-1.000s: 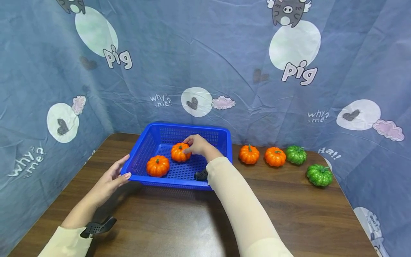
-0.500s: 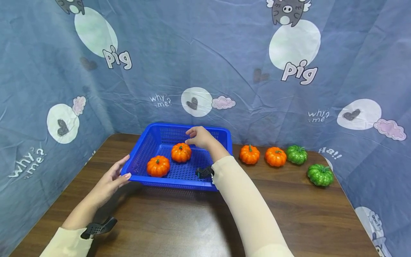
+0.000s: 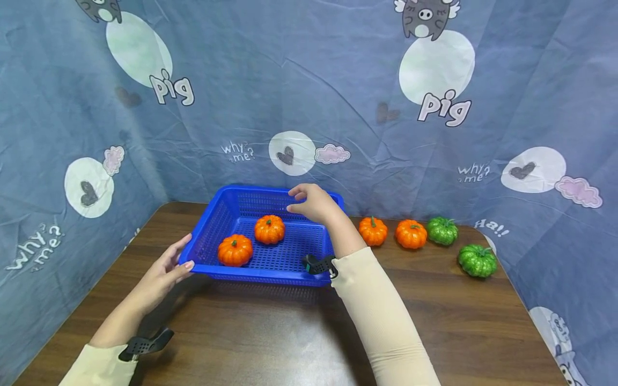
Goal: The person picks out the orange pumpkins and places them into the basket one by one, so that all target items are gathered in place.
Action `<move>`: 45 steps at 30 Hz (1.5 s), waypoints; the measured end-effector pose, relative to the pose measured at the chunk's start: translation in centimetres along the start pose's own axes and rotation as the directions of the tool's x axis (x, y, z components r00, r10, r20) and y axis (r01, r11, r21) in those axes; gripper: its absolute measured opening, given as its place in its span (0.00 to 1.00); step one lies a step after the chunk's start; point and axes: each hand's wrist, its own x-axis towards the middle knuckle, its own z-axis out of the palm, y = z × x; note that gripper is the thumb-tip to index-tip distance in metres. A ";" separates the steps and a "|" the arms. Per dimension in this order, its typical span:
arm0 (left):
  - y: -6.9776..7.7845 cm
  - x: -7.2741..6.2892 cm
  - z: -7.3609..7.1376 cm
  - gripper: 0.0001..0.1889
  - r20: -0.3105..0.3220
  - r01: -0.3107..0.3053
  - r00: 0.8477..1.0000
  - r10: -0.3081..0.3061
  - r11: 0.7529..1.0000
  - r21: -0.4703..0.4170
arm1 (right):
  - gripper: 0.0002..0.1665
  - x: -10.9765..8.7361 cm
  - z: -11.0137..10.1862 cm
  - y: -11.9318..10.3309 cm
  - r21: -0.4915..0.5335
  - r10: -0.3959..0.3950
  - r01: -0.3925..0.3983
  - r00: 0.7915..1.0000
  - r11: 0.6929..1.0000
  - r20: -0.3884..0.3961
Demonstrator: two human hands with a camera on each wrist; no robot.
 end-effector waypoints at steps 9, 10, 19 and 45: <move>0.1 -0.2 -0.1 0.35 0.003 0.001 1.000 -0.001 1.000 -0.001 | 0.24 -2.9 -1.2 0.1 0.024 0.011 -0.009 0.999 1.000 -0.047; 0.1 -0.2 -0.1 0.35 0.003 0.001 1.000 -0.001 1.000 0.001 | 0.24 -3.2 -1.2 0.1 0.027 0.008 -0.007 0.999 1.000 -0.050; 0.0 -0.4 -0.2 0.36 -0.005 0.013 1.000 -0.013 1.000 0.000 | 0.24 -5.5 -1.7 1.1 0.009 -0.010 0.011 0.992 1.000 -0.122; -0.1 -0.1 0.0 0.35 -0.005 -0.006 1.000 0.006 1.000 -0.003 | 0.20 -9.8 -3.2 5.5 0.026 -0.061 0.075 0.928 0.997 -0.368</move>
